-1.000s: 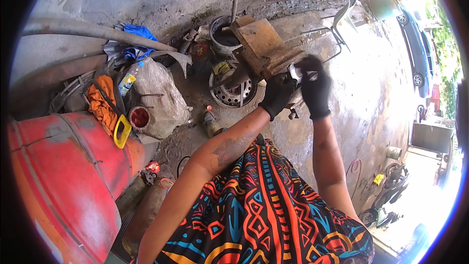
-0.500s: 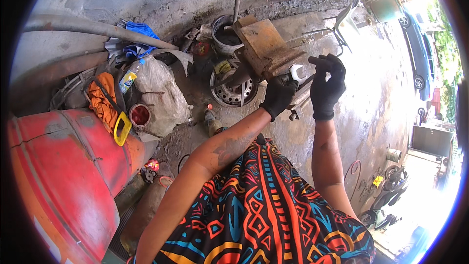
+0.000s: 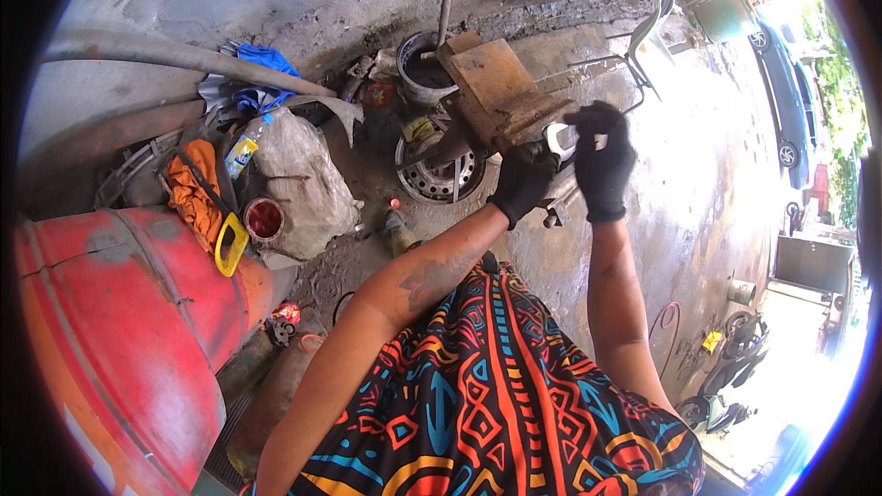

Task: The person secures a metal piece in a bench vise and repeatedly strikes it with a hammer to shape it. They periodically reposition the metal within the vise jaws to access different areas for shaping.

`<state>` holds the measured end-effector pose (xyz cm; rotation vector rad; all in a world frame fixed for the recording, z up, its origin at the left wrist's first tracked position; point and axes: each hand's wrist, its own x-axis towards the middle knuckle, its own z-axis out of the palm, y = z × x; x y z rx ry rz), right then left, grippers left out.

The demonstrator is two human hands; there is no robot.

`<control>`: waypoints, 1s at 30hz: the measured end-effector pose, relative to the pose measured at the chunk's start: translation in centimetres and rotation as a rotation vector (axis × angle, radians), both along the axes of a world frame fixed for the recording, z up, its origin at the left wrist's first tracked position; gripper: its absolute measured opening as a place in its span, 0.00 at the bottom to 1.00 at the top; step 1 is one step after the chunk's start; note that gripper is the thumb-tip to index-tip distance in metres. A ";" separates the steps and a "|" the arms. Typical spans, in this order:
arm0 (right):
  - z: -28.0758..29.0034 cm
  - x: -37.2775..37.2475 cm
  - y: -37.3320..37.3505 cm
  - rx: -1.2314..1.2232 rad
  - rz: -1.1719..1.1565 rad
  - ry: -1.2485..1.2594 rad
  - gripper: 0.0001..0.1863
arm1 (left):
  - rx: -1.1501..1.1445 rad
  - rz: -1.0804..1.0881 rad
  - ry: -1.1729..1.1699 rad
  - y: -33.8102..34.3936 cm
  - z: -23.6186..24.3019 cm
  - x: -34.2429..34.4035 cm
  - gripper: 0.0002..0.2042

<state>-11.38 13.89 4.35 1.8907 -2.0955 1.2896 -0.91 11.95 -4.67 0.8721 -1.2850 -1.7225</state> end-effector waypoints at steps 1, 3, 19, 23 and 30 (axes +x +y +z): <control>0.9 -0.2 -0.5 -0.163 0.031 0.199 0.13 | 0.062 0.024 0.030 0.0 0.0 -0.1 0.09; 1.0 0.1 -0.1 -0.162 -0.053 0.138 0.13 | 0.111 0.084 0.133 0.4 0.4 -0.6 0.09; 1.3 0.4 -0.4 0.011 0.037 0.034 0.11 | 0.049 0.072 0.098 0.4 -0.7 -0.5 0.09; 0.0 -1.2 -0.1 -0.204 -0.032 0.118 0.13 | 0.039 0.027 0.038 0.1 -0.6 -0.7 0.09; 2.8 -0.3 -0.3 -0.148 0.001 0.054 0.13 | 0.079 0.097 0.077 0.5 0.2 -0.3 0.08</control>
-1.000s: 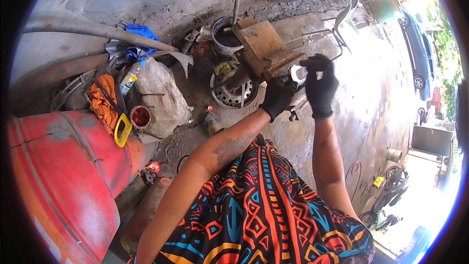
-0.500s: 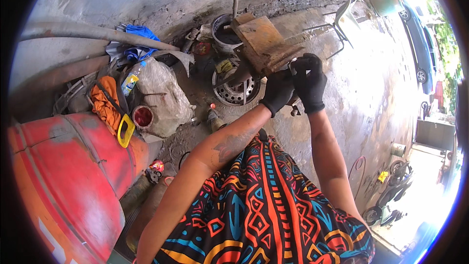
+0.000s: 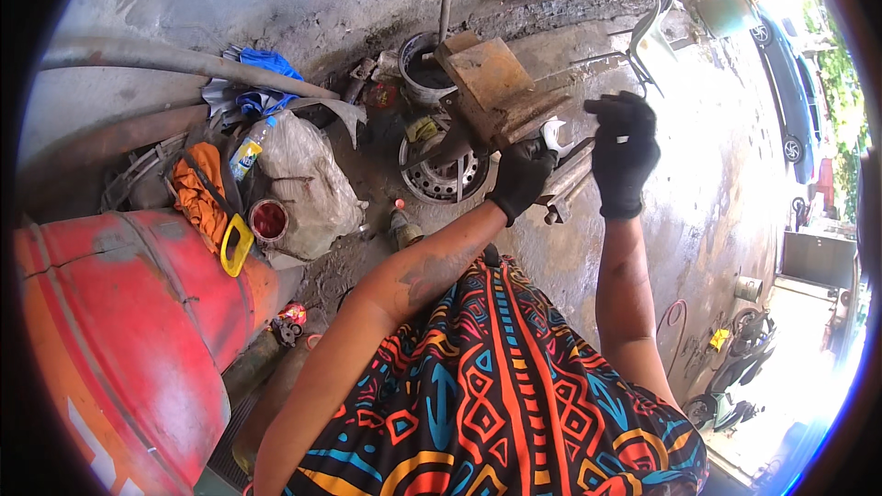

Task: The person secures a metal piece in a bench vise and repeatedly strikes it with a hammer to shape it. They periodically reposition the metal within the vise jaws to access different areas for shaping.

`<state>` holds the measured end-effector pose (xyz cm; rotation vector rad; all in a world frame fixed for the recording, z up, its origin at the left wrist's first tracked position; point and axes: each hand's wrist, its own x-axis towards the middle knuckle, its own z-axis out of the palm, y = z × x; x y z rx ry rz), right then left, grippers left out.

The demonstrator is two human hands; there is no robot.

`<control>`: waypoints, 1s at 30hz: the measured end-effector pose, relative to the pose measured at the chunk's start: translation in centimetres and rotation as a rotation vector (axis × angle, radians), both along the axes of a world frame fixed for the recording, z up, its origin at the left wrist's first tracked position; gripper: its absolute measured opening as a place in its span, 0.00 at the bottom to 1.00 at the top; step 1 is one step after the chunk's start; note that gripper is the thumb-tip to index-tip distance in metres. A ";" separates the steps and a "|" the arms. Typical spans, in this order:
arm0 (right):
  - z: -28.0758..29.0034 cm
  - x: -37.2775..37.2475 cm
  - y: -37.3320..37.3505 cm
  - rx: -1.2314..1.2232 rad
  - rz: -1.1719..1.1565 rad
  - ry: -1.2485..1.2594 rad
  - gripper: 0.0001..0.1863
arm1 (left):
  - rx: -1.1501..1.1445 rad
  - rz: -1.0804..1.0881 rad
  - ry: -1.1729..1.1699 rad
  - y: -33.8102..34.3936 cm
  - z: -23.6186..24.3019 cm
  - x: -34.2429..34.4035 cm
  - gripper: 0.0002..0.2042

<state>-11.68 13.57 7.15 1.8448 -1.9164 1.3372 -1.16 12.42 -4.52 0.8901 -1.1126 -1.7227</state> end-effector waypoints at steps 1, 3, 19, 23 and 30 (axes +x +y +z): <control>-0.6 -0.3 -0.2 -0.038 -0.030 0.067 0.13 | -0.040 0.010 -0.026 -0.1 -0.2 0.1 0.08; -4.4 -0.8 0.4 0.051 -0.093 0.053 0.13 | -0.114 -0.009 -0.054 0.2 -0.1 -0.3 0.08; -1.8 -1.3 1.9 0.217 0.039 -0.472 0.11 | -0.070 -0.289 -0.043 -0.9 -2.5 2.7 0.12; -2.8 -3.2 2.9 0.354 0.049 -0.354 0.14 | -0.065 -0.155 -0.022 0.9 -1.2 3.7 0.12; -2.6 -1.6 3.3 0.422 0.100 -0.524 0.18 | -0.212 -0.122 -0.178 0.7 -0.7 4.1 0.11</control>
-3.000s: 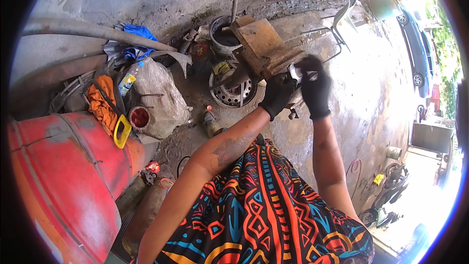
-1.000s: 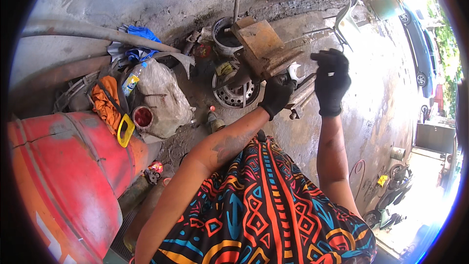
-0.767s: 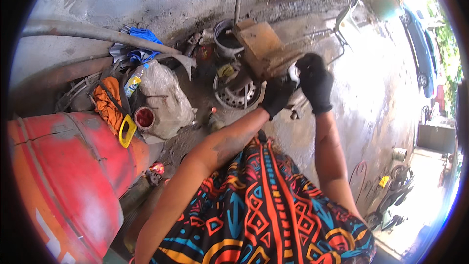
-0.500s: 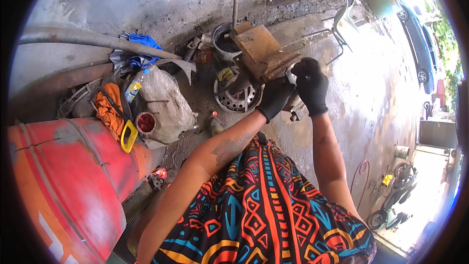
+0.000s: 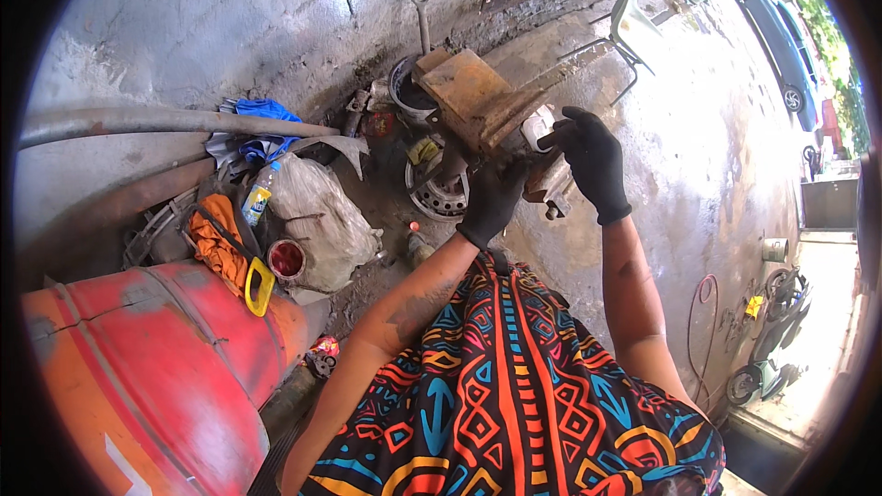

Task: The person secures a metal piece in a bench vise and repeatedly strikes it with a hammer to shape it. They periodically reposition the metal within the vise jaws to access different areas for shaping.

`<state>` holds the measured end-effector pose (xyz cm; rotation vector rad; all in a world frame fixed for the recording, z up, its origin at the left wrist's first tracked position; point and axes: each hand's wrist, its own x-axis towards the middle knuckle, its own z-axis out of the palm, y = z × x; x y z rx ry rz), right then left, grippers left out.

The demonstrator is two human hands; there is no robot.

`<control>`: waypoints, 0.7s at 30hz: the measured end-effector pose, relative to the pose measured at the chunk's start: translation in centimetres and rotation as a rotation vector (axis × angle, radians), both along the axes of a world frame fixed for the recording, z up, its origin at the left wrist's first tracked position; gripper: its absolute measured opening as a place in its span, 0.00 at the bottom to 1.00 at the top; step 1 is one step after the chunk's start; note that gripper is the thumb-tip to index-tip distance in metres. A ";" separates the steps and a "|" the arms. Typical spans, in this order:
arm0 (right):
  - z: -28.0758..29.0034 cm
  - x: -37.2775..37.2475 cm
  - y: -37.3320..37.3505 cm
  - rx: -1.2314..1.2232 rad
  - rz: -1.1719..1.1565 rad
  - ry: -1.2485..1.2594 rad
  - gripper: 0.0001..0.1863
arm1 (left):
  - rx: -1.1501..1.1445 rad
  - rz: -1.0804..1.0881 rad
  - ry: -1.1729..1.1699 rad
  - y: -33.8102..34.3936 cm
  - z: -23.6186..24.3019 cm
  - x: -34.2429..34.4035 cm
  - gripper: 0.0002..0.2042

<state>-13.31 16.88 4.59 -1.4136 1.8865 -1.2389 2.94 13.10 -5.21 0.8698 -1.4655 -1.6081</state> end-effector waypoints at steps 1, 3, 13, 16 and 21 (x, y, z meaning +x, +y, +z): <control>-0.2 0.0 -0.1 -0.040 0.019 0.038 0.18 | -0.003 0.004 0.034 -0.1 -0.2 -0.2 0.11; -0.5 0.0 -0.5 -0.118 0.062 0.118 0.19 | -0.005 0.019 0.106 0.0 -0.3 -0.7 0.12; -1.4 0.5 -0.8 -0.094 0.025 0.275 0.21 | -0.176 -0.030 0.041 -0.5 -0.3 -0.2 0.11; -1.6 0.4 -0.8 -0.104 0.021 0.269 0.22 | -0.218 -0.022 0.072 -0.4 0.6 0.0 0.12; -1.9 0.2 -0.4 -0.093 0.044 0.228 0.23 | -0.153 -0.029 -0.073 0.3 1.8 1.6 0.12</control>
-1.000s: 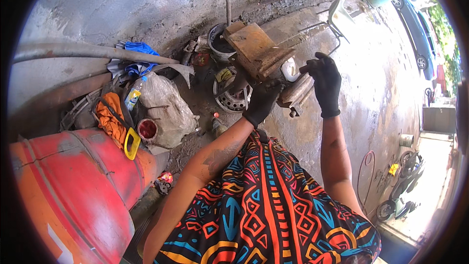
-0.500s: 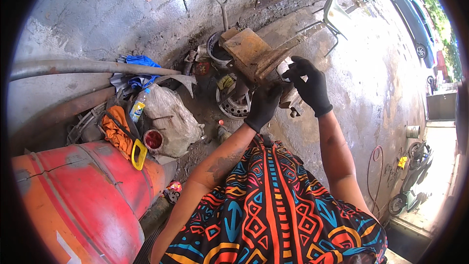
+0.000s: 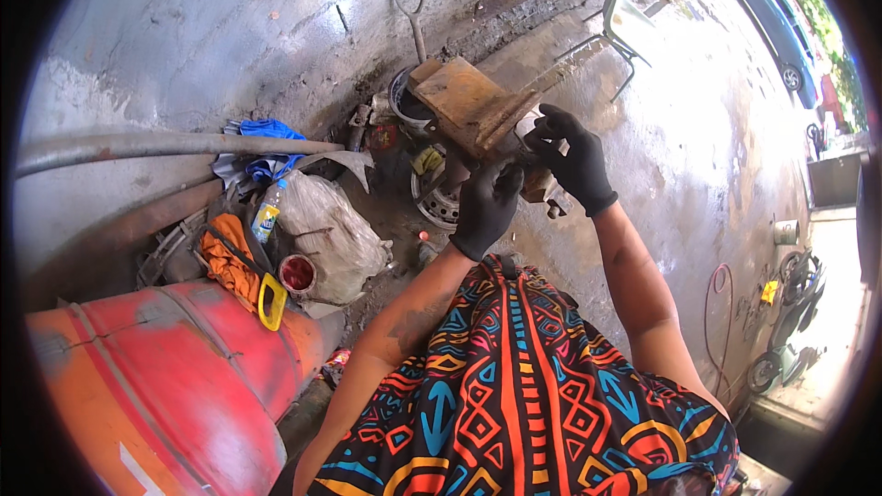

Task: The person secures a metal piece in a bench vise and repeatedly strikes it with a hammer to shape it. They periodically reposition the metal within the vise jaws to access different areas for shaping.

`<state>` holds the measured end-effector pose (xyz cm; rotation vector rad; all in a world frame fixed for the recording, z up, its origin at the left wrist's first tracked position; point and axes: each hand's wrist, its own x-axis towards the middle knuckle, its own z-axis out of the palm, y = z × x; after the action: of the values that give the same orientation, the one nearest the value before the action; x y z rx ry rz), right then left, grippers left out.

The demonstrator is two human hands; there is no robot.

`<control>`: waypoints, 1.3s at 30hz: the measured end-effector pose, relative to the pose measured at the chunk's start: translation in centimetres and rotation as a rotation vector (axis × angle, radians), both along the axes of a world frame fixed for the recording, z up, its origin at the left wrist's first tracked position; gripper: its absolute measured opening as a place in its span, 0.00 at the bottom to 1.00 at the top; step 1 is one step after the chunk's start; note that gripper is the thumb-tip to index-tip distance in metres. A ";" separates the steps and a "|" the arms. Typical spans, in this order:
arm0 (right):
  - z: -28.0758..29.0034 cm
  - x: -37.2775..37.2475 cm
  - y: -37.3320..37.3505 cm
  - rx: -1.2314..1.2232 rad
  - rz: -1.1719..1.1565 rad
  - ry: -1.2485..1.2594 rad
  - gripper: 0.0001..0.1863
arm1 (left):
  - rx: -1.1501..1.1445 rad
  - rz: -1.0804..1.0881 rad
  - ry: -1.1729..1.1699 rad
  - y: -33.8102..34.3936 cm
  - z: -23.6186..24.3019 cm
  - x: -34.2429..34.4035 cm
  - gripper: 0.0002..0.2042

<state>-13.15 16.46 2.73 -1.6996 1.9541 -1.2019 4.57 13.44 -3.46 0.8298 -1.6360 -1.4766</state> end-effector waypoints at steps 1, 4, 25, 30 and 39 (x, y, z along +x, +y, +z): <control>0.0 -0.1 0.1 0.001 0.003 -0.016 0.23 | -0.079 0.037 0.024 -0.1 0.0 0.0 0.12; -0.1 0.3 0.0 0.003 0.008 -0.062 0.23 | -0.242 0.127 0.106 -0.6 -0.2 0.4 0.12; 3.8 -0.2 4.5 0.110 0.324 -0.230 0.26 | 0.573 -0.294 0.437 0.6 2.9 -0.4 0.15; 1.9 2.3 4.2 -0.065 0.041 -0.704 0.16 | 0.606 -0.185 0.541 1.0 2.5 -1.9 0.17; 6.1 1.7 -1.1 -0.325 -0.072 0.305 0.07 | 0.350 0.141 0.210 -0.3 -1.3 -4.5 0.19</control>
<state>-11.48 15.34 8.86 -2.0969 2.0952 -1.4214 0.05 13.13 -4.73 0.9220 -1.1590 -1.7106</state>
